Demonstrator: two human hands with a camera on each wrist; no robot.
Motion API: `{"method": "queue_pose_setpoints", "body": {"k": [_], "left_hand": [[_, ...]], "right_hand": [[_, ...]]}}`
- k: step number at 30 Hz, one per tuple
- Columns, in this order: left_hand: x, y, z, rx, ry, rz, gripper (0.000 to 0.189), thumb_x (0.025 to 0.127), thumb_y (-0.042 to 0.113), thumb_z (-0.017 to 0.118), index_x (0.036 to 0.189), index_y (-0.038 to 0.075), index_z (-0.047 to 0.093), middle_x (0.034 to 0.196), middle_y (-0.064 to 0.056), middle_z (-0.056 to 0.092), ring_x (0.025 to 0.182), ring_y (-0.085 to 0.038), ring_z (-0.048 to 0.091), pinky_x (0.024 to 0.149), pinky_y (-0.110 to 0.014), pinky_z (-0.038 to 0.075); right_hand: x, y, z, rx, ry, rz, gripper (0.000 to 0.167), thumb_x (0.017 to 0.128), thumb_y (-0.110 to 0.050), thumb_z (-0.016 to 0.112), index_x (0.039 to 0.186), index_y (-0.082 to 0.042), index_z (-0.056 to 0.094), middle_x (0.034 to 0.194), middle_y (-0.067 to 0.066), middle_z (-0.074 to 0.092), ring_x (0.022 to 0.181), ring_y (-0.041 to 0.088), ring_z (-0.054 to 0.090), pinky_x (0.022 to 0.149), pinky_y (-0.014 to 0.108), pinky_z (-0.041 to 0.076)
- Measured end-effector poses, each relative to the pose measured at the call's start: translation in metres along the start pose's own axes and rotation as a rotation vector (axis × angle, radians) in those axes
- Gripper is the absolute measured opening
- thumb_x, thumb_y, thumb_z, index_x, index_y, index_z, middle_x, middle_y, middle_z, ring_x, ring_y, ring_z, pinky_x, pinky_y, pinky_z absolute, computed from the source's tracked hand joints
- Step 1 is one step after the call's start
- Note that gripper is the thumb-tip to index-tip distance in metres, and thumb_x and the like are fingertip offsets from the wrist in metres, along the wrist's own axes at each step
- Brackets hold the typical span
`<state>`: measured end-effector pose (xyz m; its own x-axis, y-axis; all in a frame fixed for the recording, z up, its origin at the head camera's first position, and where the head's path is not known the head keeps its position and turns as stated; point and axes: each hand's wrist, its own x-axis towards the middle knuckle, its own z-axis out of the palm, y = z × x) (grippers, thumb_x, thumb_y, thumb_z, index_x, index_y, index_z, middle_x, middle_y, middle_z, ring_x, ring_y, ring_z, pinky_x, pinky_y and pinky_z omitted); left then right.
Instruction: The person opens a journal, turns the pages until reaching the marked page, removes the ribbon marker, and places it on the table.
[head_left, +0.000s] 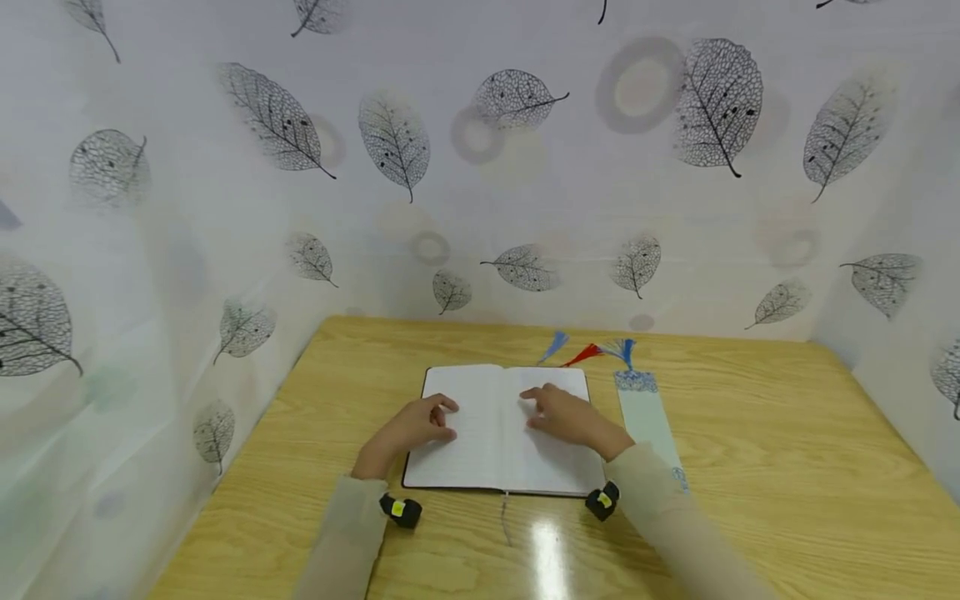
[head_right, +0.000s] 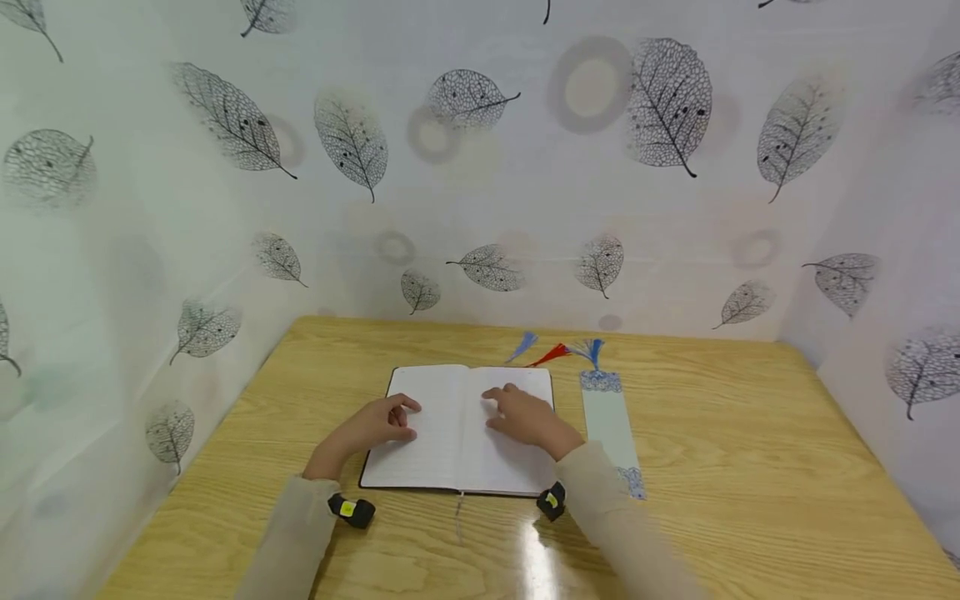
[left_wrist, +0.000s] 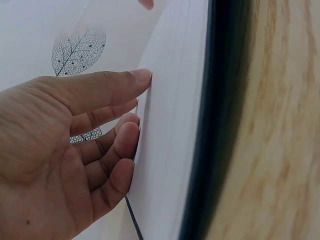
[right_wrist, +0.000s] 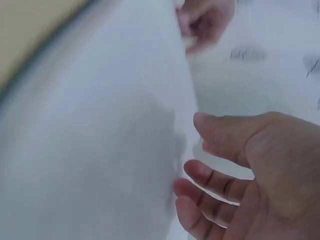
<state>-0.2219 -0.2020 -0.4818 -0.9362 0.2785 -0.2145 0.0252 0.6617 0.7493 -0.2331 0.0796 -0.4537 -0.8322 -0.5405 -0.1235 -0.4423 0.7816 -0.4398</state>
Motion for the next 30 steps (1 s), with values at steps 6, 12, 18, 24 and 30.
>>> {"method": "queue_pose_setpoints", "body": {"k": [6,12,18,24,30], "left_hand": [[-0.002,0.0,0.0,0.006,-0.011,-0.007,0.036,0.084,0.014,0.074,0.117,0.011,0.061,0.085,-0.003,0.054,0.076,-0.015,0.047,0.067,-0.029,0.039],[-0.004,0.003,-0.001,0.013,-0.015,0.002,0.035,0.084,0.015,0.074,0.117,0.011,0.061,0.084,-0.002,0.054,0.075,-0.015,0.047,0.068,-0.029,0.039],[-0.004,0.002,-0.002,0.016,-0.021,0.012,0.036,0.084,0.016,0.074,0.118,0.01,0.061,0.086,-0.003,0.054,0.076,-0.015,0.047,0.068,-0.029,0.039],[-0.002,-0.002,0.001,0.005,-0.031,0.019,0.037,0.084,0.017,0.074,0.118,0.01,0.06,0.087,-0.003,0.054,0.076,-0.015,0.047,0.069,-0.028,0.039],[-0.002,-0.001,-0.001,0.017,-0.024,0.041,0.037,0.085,0.016,0.074,0.119,0.01,0.06,0.087,-0.003,0.055,0.076,-0.016,0.047,0.068,-0.029,0.039]], "right_hand": [[0.007,0.046,-0.02,-0.128,0.062,0.169,0.048,0.094,-0.024,0.063,0.136,-0.004,0.053,0.132,0.025,0.052,0.123,0.045,0.046,0.096,0.056,0.044],[0.005,0.073,-0.019,-0.112,0.099,0.161,0.049,0.095,-0.026,0.061,0.137,-0.002,0.052,0.137,0.031,0.046,0.123,0.051,0.041,0.098,0.061,0.04],[0.007,0.082,-0.015,-0.087,0.128,0.162,0.048,0.096,-0.027,0.06,0.136,-0.003,0.052,0.136,0.031,0.046,0.121,0.05,0.043,0.098,0.06,0.039],[0.01,0.087,-0.013,-0.059,0.142,0.165,0.044,0.097,-0.027,0.057,0.134,-0.002,0.055,0.135,0.031,0.047,0.123,0.052,0.041,0.1,0.062,0.037],[0.012,0.091,-0.011,-0.053,0.202,0.12,0.042,0.097,-0.024,0.058,0.131,0.0,0.056,0.132,0.029,0.052,0.123,0.05,0.043,0.102,0.062,0.033]]}}
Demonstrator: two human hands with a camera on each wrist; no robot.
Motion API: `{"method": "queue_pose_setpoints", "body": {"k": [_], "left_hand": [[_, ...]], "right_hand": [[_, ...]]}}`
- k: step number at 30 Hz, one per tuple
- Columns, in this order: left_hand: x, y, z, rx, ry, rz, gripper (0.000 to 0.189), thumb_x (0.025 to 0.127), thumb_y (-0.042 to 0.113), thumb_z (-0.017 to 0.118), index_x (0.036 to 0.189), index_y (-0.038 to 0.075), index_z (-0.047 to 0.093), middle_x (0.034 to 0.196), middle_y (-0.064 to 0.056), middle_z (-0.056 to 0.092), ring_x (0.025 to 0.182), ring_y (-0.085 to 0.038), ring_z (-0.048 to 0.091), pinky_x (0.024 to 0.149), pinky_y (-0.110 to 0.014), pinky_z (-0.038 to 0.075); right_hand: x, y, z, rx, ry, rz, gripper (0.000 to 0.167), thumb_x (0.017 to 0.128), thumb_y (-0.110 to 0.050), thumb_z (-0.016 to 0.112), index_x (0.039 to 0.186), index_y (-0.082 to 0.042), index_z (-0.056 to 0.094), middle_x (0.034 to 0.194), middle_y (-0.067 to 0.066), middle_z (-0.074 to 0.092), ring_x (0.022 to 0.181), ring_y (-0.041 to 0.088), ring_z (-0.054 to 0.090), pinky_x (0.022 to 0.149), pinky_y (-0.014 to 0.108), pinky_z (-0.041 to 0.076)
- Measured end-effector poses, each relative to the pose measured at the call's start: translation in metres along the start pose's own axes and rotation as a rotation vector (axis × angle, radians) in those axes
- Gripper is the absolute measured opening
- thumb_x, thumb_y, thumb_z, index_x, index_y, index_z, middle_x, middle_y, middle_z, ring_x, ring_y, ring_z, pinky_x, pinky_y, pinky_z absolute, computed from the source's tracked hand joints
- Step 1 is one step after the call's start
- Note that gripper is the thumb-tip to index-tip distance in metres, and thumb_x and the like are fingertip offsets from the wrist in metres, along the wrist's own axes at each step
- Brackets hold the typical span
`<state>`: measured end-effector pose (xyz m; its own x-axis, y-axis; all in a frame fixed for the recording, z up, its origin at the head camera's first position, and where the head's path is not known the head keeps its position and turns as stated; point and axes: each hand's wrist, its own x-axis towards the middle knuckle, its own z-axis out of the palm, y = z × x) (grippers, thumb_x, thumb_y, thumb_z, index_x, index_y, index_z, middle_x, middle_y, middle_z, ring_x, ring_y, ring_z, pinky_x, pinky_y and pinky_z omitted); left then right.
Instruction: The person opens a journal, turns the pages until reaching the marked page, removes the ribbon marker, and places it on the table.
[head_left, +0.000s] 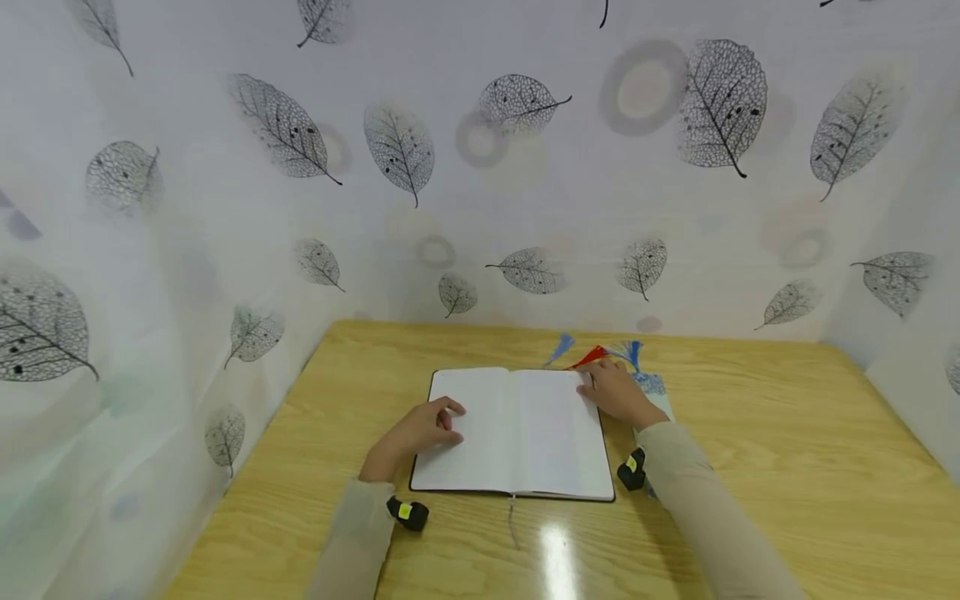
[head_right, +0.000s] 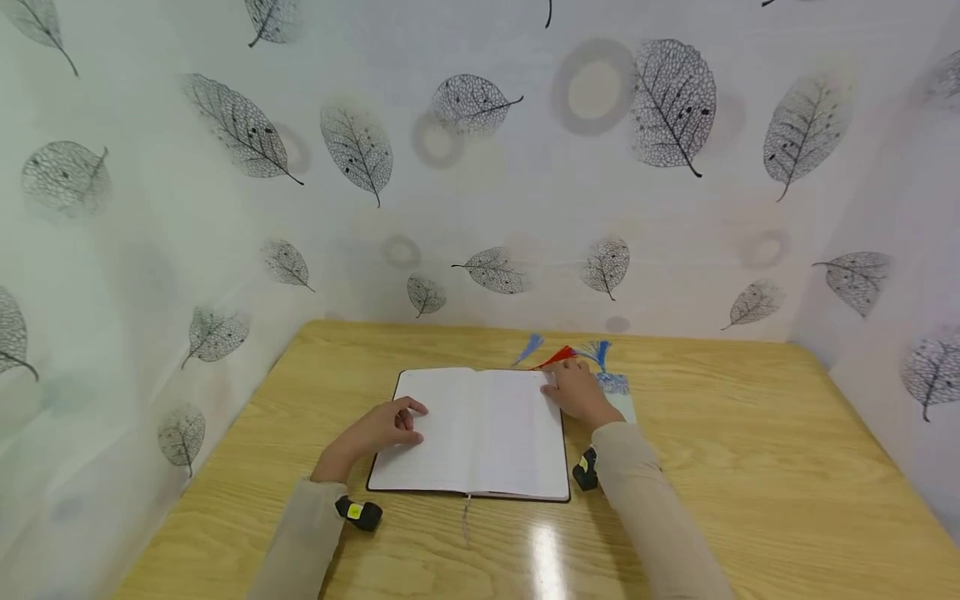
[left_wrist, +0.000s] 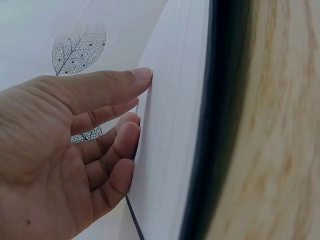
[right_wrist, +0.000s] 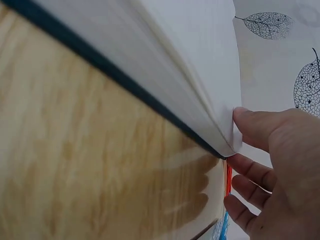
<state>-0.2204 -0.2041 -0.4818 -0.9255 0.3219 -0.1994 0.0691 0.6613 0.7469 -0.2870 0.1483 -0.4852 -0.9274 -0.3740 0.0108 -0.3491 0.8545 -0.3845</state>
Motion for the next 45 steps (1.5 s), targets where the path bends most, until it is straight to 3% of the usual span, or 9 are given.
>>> {"method": "queue_pose_setpoints", "body": {"k": [6,11,15,19,23,28,32,37,45], "left_hand": [[-0.002,0.001,-0.002,0.021,-0.001,-0.012,0.038,0.086,0.018,0.073,0.12,0.011,0.06,0.088,-0.003,0.055,0.077,-0.016,0.047,0.069,-0.029,0.039],[-0.002,0.003,-0.002,0.019,0.0,-0.017,0.037,0.086,0.018,0.073,0.12,0.011,0.06,0.088,-0.003,0.055,0.077,-0.015,0.047,0.068,-0.029,0.039],[-0.001,0.002,-0.002,0.022,-0.002,-0.009,0.037,0.086,0.018,0.073,0.12,0.012,0.06,0.087,-0.003,0.055,0.076,-0.015,0.047,0.068,-0.029,0.039],[0.001,0.0,-0.001,0.014,-0.005,-0.011,0.036,0.086,0.018,0.073,0.119,0.012,0.06,0.087,-0.003,0.055,0.076,-0.015,0.047,0.068,-0.029,0.039],[0.0,0.002,-0.002,0.009,0.001,-0.011,0.036,0.085,0.017,0.073,0.119,0.011,0.06,0.087,-0.004,0.055,0.076,-0.016,0.047,0.068,-0.029,0.039],[-0.004,0.002,-0.01,0.008,0.044,-0.028,0.034,0.086,0.017,0.073,0.117,0.012,0.062,0.09,-0.003,0.057,0.08,-0.015,0.05,0.07,-0.029,0.042],[-0.006,0.001,-0.017,0.006,0.115,-0.016,0.029,0.089,0.015,0.069,0.117,0.012,0.063,0.093,-0.003,0.06,0.084,-0.015,0.053,0.075,-0.03,0.045],[-0.004,0.0,-0.025,-0.048,0.214,0.025,0.028,0.095,0.014,0.061,0.122,0.01,0.06,0.1,-0.006,0.062,0.09,-0.017,0.055,0.078,-0.03,0.047],[-0.01,0.005,-0.035,-0.111,0.398,0.085,0.027,0.096,0.012,0.059,0.123,0.009,0.06,0.105,-0.009,0.063,0.1,-0.022,0.057,0.085,-0.033,0.048]], "right_hand": [[-0.001,-0.001,-0.002,0.023,0.081,-0.018,0.033,0.096,-0.016,0.057,0.125,0.0,0.061,0.123,0.026,0.058,0.117,0.046,0.049,0.098,0.058,0.041],[-0.003,-0.006,-0.005,0.1,0.153,0.001,0.02,0.094,-0.013,0.06,0.109,-0.003,0.067,0.109,0.018,0.064,0.098,0.034,0.061,0.081,0.048,0.052],[-0.003,-0.01,-0.006,0.172,0.145,0.064,0.018,0.095,-0.02,0.062,0.105,-0.006,0.067,0.101,0.013,0.067,0.086,0.026,0.064,0.069,0.039,0.052],[-0.002,-0.009,-0.009,0.254,0.045,0.107,0.044,0.096,-0.026,0.06,0.13,0.002,0.055,0.116,0.023,0.063,0.101,0.036,0.062,0.078,0.044,0.053],[-0.007,-0.008,-0.019,0.443,-0.101,0.09,0.066,0.098,-0.031,0.056,0.146,0.007,0.031,0.139,0.032,0.045,0.12,0.045,0.052,0.09,0.048,0.051],[-0.023,-0.016,-0.036,0.721,-0.253,0.026,0.069,0.102,-0.042,0.043,0.152,0.0,0.021,0.15,0.034,0.028,0.12,0.042,0.052,0.089,0.04,0.053],[-0.032,-0.03,-0.04,0.872,-0.382,-0.057,0.067,0.104,-0.045,0.034,0.154,-0.006,0.015,0.151,0.034,0.025,0.121,0.038,0.053,0.09,0.038,0.052],[-0.034,-0.058,-0.026,0.812,-0.461,-0.156,0.06,0.104,-0.04,0.037,0.155,-0.014,0.019,0.147,0.027,0.037,0.114,0.03,0.061,0.09,0.038,0.052],[-0.037,-0.104,0.002,0.566,-0.445,-0.199,0.059,0.1,-0.032,0.052,0.151,-0.014,0.031,0.134,0.019,0.053,0.107,0.025,0.063,0.089,0.039,0.051]]}}
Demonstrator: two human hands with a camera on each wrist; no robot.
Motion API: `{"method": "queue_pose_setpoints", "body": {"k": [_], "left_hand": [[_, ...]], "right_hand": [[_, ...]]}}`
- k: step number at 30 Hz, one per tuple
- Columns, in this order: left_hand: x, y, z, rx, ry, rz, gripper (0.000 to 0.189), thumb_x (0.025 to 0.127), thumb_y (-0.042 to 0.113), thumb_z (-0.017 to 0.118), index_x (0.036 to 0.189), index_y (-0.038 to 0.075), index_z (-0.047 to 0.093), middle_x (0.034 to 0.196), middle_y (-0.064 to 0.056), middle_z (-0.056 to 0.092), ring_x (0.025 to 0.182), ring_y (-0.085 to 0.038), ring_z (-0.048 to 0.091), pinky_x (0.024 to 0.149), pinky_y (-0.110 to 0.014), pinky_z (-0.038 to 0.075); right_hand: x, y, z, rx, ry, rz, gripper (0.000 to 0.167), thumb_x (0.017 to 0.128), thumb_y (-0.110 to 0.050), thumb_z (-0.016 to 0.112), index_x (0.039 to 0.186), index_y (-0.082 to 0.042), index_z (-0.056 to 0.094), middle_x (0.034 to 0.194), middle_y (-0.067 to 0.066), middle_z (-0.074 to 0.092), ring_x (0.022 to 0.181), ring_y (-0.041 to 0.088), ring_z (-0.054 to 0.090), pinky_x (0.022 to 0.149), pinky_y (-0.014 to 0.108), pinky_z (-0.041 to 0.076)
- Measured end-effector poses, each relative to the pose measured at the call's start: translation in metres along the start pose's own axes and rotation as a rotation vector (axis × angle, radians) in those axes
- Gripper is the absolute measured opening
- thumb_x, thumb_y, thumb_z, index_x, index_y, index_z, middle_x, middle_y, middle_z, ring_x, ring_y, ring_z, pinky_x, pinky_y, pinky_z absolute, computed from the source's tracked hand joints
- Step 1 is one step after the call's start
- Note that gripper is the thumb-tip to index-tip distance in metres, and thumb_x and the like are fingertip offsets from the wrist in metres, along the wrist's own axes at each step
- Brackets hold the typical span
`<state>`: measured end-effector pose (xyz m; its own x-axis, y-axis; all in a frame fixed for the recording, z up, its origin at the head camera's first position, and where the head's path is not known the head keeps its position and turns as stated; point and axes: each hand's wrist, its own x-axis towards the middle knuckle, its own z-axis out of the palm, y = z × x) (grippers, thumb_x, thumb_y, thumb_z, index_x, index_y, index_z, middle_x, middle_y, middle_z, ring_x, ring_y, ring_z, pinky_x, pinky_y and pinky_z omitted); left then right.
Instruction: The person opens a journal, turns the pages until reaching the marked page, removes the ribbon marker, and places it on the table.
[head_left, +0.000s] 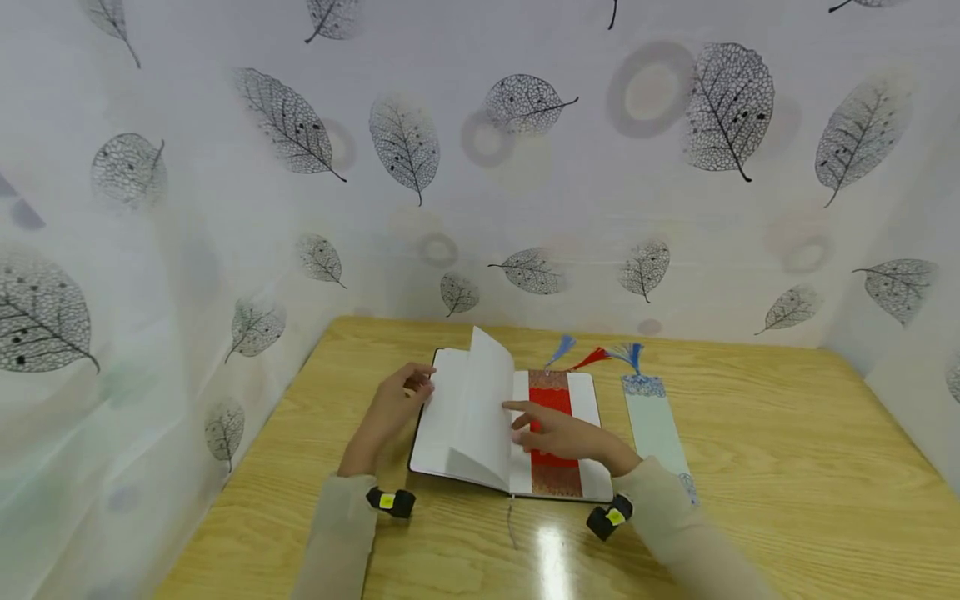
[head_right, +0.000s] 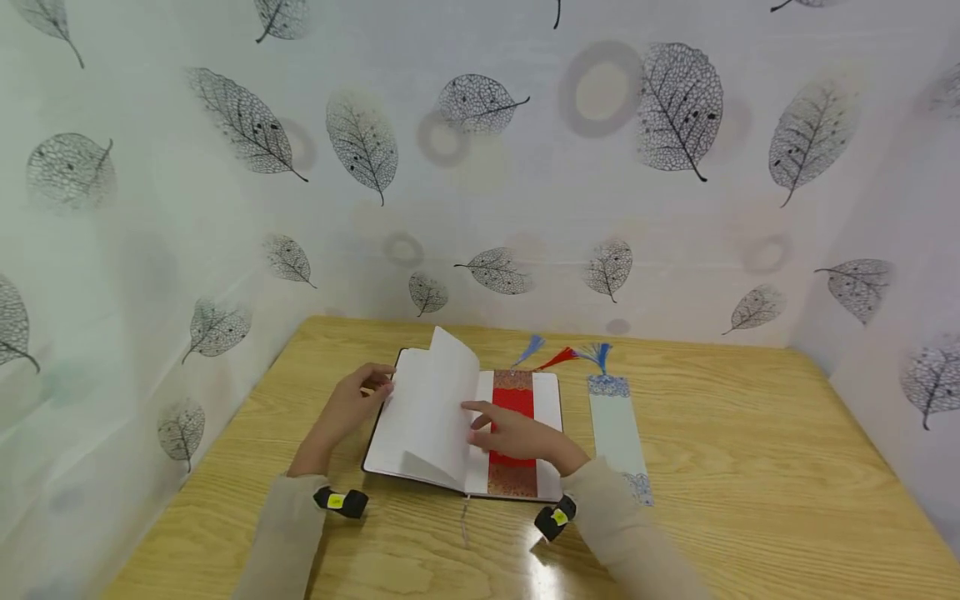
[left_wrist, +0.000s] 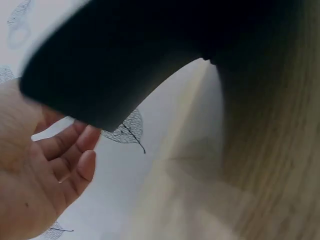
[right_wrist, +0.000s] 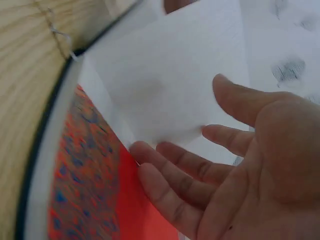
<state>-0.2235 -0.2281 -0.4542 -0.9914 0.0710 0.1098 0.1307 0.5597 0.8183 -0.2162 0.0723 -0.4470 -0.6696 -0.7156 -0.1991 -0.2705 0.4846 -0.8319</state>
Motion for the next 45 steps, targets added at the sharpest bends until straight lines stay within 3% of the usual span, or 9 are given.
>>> {"method": "queue_pose_setpoints", "body": {"k": [4,7,13,18,22,33,38,42,45], "left_hand": [[-0.003,0.011,-0.005,-0.033,0.089,0.022,0.025,0.097,0.015,0.057,0.121,0.008,0.061,0.107,-0.011,0.064,0.1,-0.023,0.058,0.082,-0.03,0.046],[-0.006,0.02,-0.006,-0.062,0.089,0.037,0.026,0.098,0.017,0.057,0.121,0.009,0.061,0.109,-0.011,0.064,0.1,-0.023,0.058,0.082,-0.029,0.046],[-0.006,0.029,0.006,-0.069,-0.08,0.053,0.029,0.095,0.016,0.061,0.123,0.007,0.059,0.107,-0.01,0.062,0.095,-0.02,0.057,0.08,-0.029,0.048],[-0.003,0.022,0.02,-0.076,-0.21,-0.045,0.036,0.089,0.017,0.068,0.124,0.009,0.06,0.108,-0.007,0.062,0.095,-0.018,0.059,0.079,-0.03,0.05],[-0.001,0.013,0.026,-0.084,-0.274,-0.102,0.039,0.087,0.019,0.072,0.123,0.011,0.06,0.108,-0.006,0.063,0.096,-0.019,0.06,0.082,-0.035,0.05],[0.002,-0.003,0.037,-0.038,-0.308,-0.112,0.035,0.083,0.018,0.076,0.115,0.009,0.064,0.101,-0.006,0.063,0.092,-0.018,0.058,0.08,-0.032,0.047],[0.002,-0.005,0.04,0.004,-0.306,-0.115,0.032,0.082,0.018,0.077,0.111,0.008,0.065,0.096,-0.004,0.062,0.088,-0.015,0.057,0.079,-0.031,0.046],[0.001,-0.007,0.043,0.035,-0.302,-0.117,0.031,0.08,0.015,0.078,0.107,0.007,0.066,0.092,-0.004,0.06,0.083,-0.014,0.052,0.075,-0.029,0.044],[0.001,-0.008,0.042,0.038,-0.309,-0.12,0.03,0.08,0.013,0.078,0.106,0.007,0.066,0.09,-0.003,0.057,0.081,-0.015,0.049,0.073,-0.028,0.041]], "right_hand": [[0.003,-0.01,0.018,-0.165,0.019,-0.023,0.056,0.096,-0.029,0.059,0.146,-0.012,0.04,0.129,0.015,0.055,0.11,0.024,0.058,0.092,0.04,0.049],[0.004,-0.016,0.028,-0.315,0.036,-0.014,0.054,0.095,-0.032,0.061,0.143,-0.014,0.046,0.127,0.013,0.054,0.109,0.022,0.055,0.091,0.039,0.049],[0.003,-0.023,0.042,-0.529,0.071,0.006,0.055,0.092,-0.037,0.064,0.142,-0.019,0.049,0.13,0.014,0.051,0.107,0.024,0.055,0.087,0.037,0.052],[0.005,-0.021,0.049,-0.662,0.111,-0.049,0.055,0.089,-0.035,0.068,0.14,-0.02,0.052,0.128,0.016,0.052,0.103,0.026,0.056,0.083,0.036,0.052],[0.007,-0.019,0.053,-0.701,0.126,-0.046,0.056,0.088,-0.036,0.07,0.139,-0.021,0.053,0.127,0.015,0.05,0.102,0.027,0.055,0.079,0.036,0.052],[0.011,-0.014,0.054,-0.663,0.151,-0.023,0.056,0.084,-0.039,0.073,0.135,-0.023,0.056,0.125,0.013,0.048,0.1,0.024,0.05,0.079,0.034,0.05],[0.01,-0.009,0.035,-0.484,0.133,-0.017,0.044,0.088,-0.029,0.071,0.129,-0.016,0.062,0.124,0.01,0.054,0.104,0.021,0.053,0.085,0.035,0.05],[0.006,-0.004,0.01,-0.329,0.204,0.003,0.035,0.092,-0.02,0.066,0.125,-0.008,0.063,0.127,0.014,0.058,0.105,0.024,0.058,0.09,0.042,0.049],[0.004,0.006,-0.008,-0.259,0.271,0.024,0.037,0.093,-0.016,0.063,0.127,-0.003,0.059,0.129,0.018,0.057,0.105,0.03,0.06,0.087,0.044,0.051]]}}
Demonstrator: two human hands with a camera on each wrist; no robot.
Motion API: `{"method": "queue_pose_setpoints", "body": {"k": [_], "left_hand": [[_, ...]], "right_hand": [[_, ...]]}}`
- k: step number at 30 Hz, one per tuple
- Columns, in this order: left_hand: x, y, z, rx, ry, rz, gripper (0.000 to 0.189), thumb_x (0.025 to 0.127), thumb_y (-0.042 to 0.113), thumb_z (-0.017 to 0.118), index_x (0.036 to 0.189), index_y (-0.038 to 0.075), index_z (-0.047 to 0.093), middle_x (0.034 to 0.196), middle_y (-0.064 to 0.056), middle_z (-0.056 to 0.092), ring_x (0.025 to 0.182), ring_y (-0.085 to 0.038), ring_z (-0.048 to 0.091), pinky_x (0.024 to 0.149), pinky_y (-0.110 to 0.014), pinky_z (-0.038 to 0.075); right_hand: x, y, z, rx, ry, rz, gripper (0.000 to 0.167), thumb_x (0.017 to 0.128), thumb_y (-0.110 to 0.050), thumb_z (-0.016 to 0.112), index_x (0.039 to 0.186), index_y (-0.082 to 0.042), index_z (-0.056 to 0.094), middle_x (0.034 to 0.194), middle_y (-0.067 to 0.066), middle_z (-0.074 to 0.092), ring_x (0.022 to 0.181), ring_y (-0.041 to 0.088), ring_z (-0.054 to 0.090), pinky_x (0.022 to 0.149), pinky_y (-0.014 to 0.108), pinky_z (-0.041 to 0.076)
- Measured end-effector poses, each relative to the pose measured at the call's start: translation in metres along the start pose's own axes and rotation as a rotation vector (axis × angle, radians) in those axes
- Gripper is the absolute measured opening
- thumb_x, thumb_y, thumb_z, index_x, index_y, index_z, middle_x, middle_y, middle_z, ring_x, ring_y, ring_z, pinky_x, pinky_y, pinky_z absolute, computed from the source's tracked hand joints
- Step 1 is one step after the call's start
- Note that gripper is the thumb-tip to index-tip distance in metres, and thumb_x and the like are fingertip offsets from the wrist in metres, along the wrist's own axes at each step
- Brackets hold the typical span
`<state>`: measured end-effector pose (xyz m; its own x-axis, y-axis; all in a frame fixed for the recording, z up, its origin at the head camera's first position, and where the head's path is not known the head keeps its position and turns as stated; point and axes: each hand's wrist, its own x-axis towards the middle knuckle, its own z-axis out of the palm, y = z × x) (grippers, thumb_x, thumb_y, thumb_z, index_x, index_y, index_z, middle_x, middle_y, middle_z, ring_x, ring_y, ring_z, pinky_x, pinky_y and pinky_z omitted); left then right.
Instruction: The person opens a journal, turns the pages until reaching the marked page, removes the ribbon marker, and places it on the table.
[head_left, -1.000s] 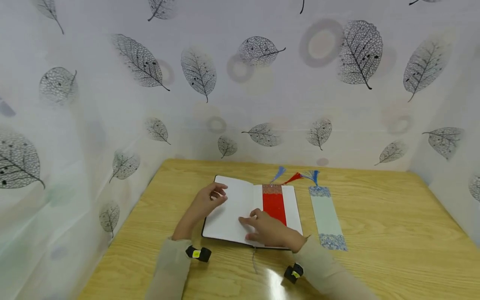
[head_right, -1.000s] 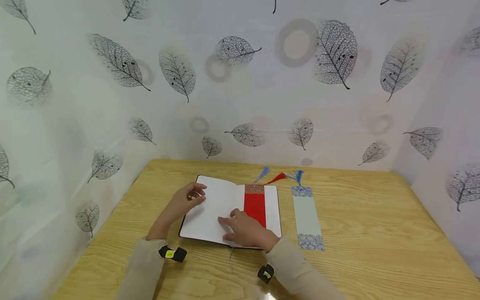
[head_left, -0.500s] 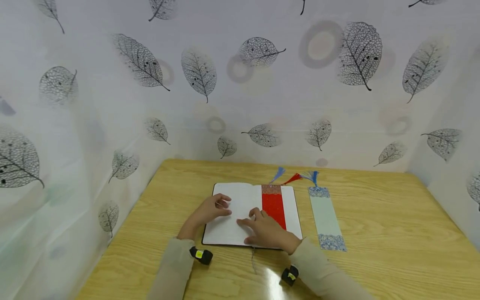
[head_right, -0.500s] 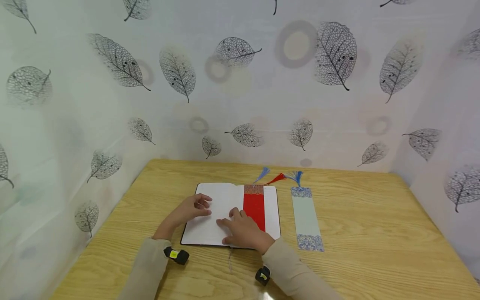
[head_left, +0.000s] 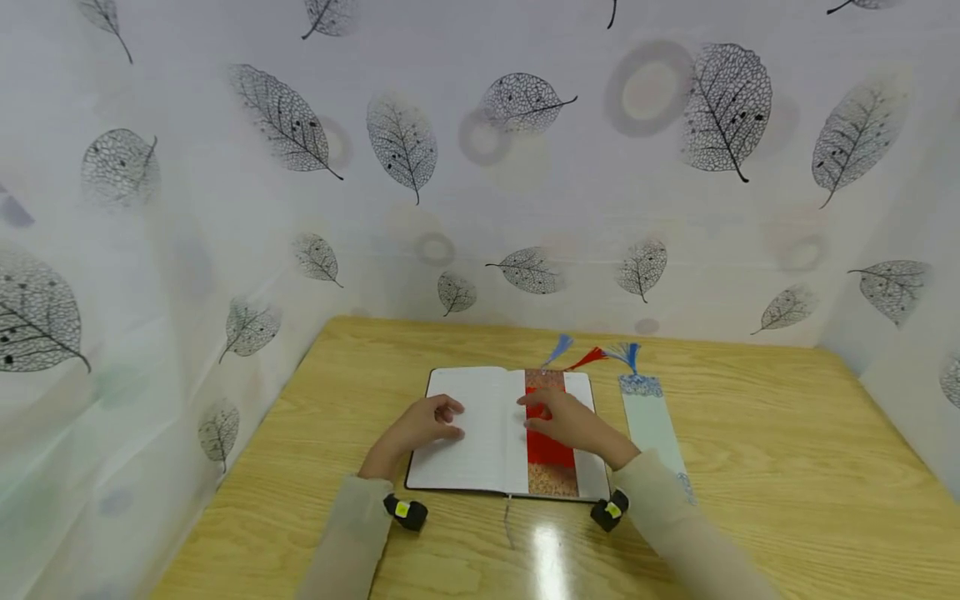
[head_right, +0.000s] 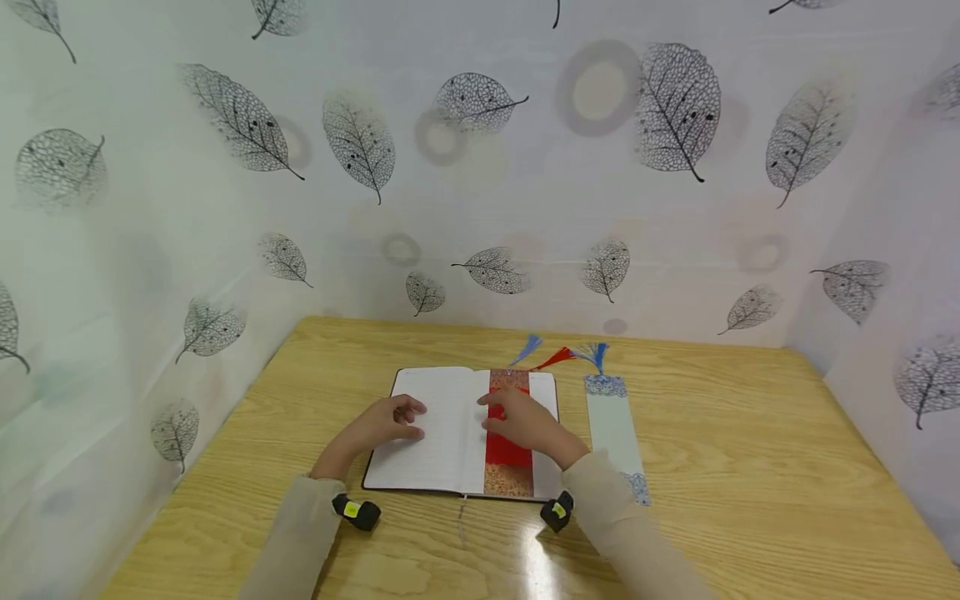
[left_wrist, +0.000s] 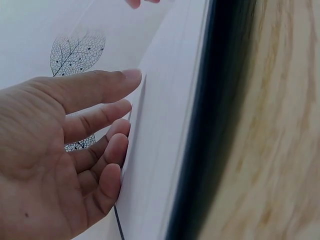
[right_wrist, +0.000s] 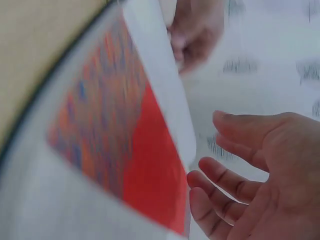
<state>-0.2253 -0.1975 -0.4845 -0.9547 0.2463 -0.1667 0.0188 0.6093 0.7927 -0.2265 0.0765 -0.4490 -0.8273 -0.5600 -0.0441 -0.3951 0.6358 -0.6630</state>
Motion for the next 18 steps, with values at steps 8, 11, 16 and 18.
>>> {"method": "queue_pose_setpoints", "body": {"k": [8,11,16,18], "left_hand": [[-0.001,-0.001,-0.002,0.003,-0.007,-0.012,0.032,0.08,0.013,0.078,0.109,0.007,0.064,0.091,-0.004,0.056,0.082,-0.015,0.048,0.073,-0.028,0.04],[-0.001,-0.001,-0.002,0.004,-0.013,-0.021,0.032,0.081,0.014,0.077,0.109,0.007,0.064,0.092,-0.004,0.056,0.083,-0.015,0.048,0.073,-0.027,0.04],[-0.002,0.0,-0.003,-0.001,-0.015,-0.018,0.032,0.081,0.014,0.078,0.109,0.007,0.064,0.092,-0.004,0.056,0.082,-0.015,0.048,0.073,-0.027,0.04],[-0.001,0.0,-0.003,-0.007,-0.016,-0.014,0.032,0.081,0.014,0.078,0.109,0.007,0.064,0.092,-0.005,0.056,0.082,-0.015,0.048,0.073,-0.028,0.041]], "right_hand": [[0.014,0.039,-0.023,0.062,0.088,0.097,0.049,0.094,-0.018,0.063,0.136,0.003,0.047,0.118,0.021,0.06,0.101,0.031,0.06,0.082,0.043,0.052],[0.019,0.049,-0.028,0.054,0.078,0.154,0.059,0.093,-0.021,0.064,0.142,0.001,0.039,0.114,0.021,0.06,0.095,0.028,0.06,0.08,0.042,0.051],[0.025,0.063,-0.034,0.059,0.034,0.246,0.07,0.091,-0.025,0.067,0.146,0.002,0.032,0.112,0.021,0.06,0.082,0.022,0.057,0.07,0.033,0.048],[0.027,0.067,-0.036,0.067,0.018,0.276,0.07,0.091,-0.026,0.067,0.146,0.001,0.033,0.114,0.022,0.059,0.082,0.023,0.055,0.069,0.032,0.047]]}}
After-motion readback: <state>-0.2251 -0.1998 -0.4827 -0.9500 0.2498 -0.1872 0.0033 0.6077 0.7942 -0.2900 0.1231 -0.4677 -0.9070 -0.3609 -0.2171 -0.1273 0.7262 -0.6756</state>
